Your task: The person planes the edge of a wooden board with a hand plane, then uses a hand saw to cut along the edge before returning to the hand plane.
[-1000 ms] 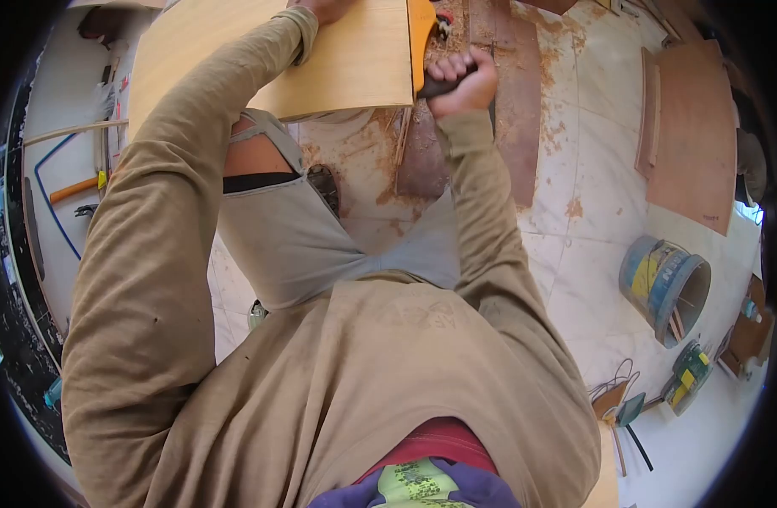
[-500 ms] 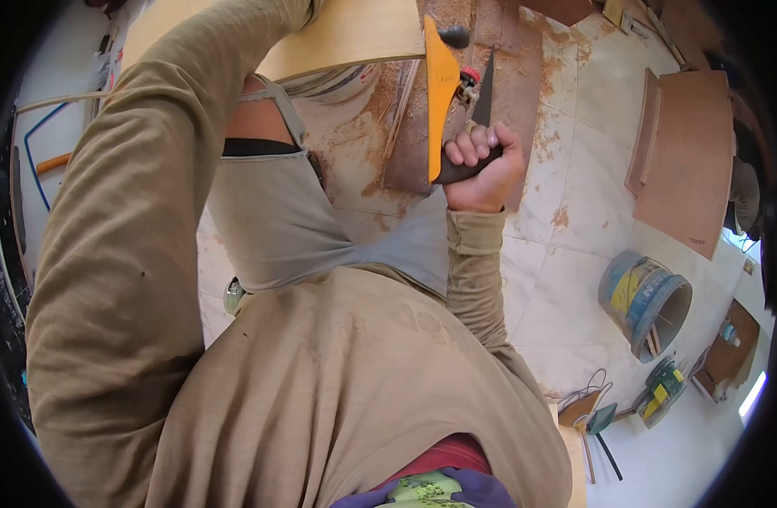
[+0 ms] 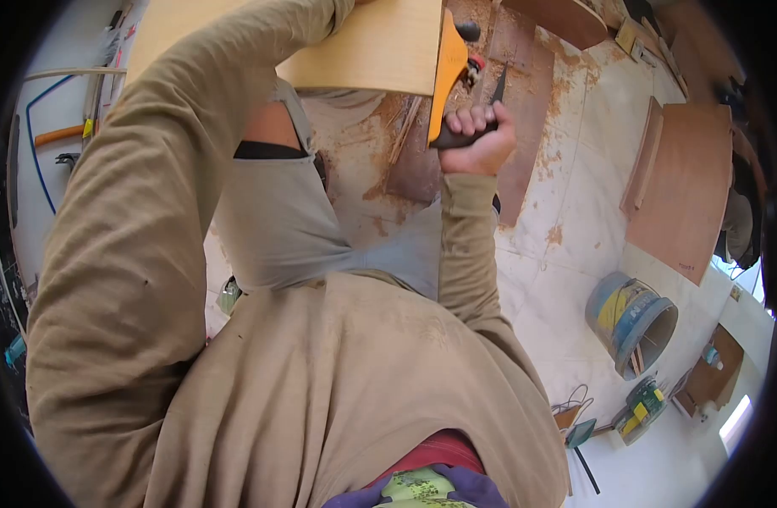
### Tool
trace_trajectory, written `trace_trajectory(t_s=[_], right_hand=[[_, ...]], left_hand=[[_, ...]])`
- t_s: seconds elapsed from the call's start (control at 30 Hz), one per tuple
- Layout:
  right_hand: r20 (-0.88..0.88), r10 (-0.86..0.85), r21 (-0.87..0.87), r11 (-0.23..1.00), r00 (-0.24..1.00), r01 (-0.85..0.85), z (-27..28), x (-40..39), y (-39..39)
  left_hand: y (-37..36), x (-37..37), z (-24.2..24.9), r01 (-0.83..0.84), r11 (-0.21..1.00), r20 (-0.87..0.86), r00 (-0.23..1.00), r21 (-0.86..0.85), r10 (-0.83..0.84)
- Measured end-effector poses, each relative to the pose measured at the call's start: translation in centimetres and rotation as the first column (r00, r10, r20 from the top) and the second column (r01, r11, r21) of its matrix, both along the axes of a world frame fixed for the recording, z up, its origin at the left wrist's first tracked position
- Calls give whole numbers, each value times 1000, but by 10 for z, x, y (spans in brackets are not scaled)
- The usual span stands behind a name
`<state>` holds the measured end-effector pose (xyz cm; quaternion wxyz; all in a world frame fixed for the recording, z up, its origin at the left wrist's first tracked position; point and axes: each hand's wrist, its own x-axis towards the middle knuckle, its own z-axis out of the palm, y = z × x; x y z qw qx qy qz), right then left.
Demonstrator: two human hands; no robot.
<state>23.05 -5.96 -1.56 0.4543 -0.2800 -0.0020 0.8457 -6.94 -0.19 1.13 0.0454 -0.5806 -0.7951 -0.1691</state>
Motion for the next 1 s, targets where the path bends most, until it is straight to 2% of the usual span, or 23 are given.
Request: trace_trajectory(t_s=[0.1,0.13,0.2,0.23,0.3,0.33,0.37,0.43,0.5,0.53,0.57,0.7,0.77,0.83,0.87,0.9,0.97,1.0], right_hand=[[68,49,-34,998,997,-47,18,51,-59],[80,66,-46,997,995,-62,24,64,-75],[143,61,-75,996,988,-51,27,65,-73],[172,56,-93,995,984,-41,27,62,-72],[96,37,-37,999,995,-34,3,19,-15],[67,26,-18,1000,997,-25,-10,-13,25],[-16,24,90,996,1000,-23,-24,-50,73],[-92,39,151,988,995,-25,-27,-122,167],[29,76,197,977,997,-80,-16,-161,227],[251,35,242,965,967,-98,8,-163,230],[254,45,306,944,966,-125,19,-153,228],[378,48,450,863,925,-229,40,-29,173],[606,-52,490,811,793,-321,36,42,130],[751,-170,485,797,638,-359,14,105,89],[804,-230,483,789,548,-379,1,132,74],[842,-341,513,747,419,-423,-15,158,62],[835,-530,516,667,145,-537,-50,207,31],[827,-560,491,666,59,-561,-60,225,13]], left_hand=[[-3,5,8,13,999,44,999,33,-15],[-1,5,13,1,1000,51,999,-4,-1],[-1,6,18,-9,995,71,997,-97,16],[1,5,13,-2,996,48,999,-86,7],[5,0,3,10,999,-19,1000,-43,-11],[5,-1,4,10,999,-21,1000,-49,-11],[5,-4,0,7,999,-21,1000,-34,-8],[6,-9,-5,10,1000,-8,1000,-10,-10],[4,-9,-3,3,999,21,1000,-45,-2],[5,-10,-2,-4,999,19,1000,-49,5],[5,-10,1,-9,998,25,1000,-55,10],[6,-11,-4,17,998,-45,999,-68,-20],[4,-1,2,-1,997,-69,998,-82,-5],[-9,16,5,63,994,-111,991,-94,-74],[-23,54,44,22,943,-65,997,-333,-47],[-24,64,29,171,952,-94,975,-253,-200],[-37,77,-11,454,885,-179,867,-106,-466],[-48,95,-1,493,844,-139,840,-211,-525]])
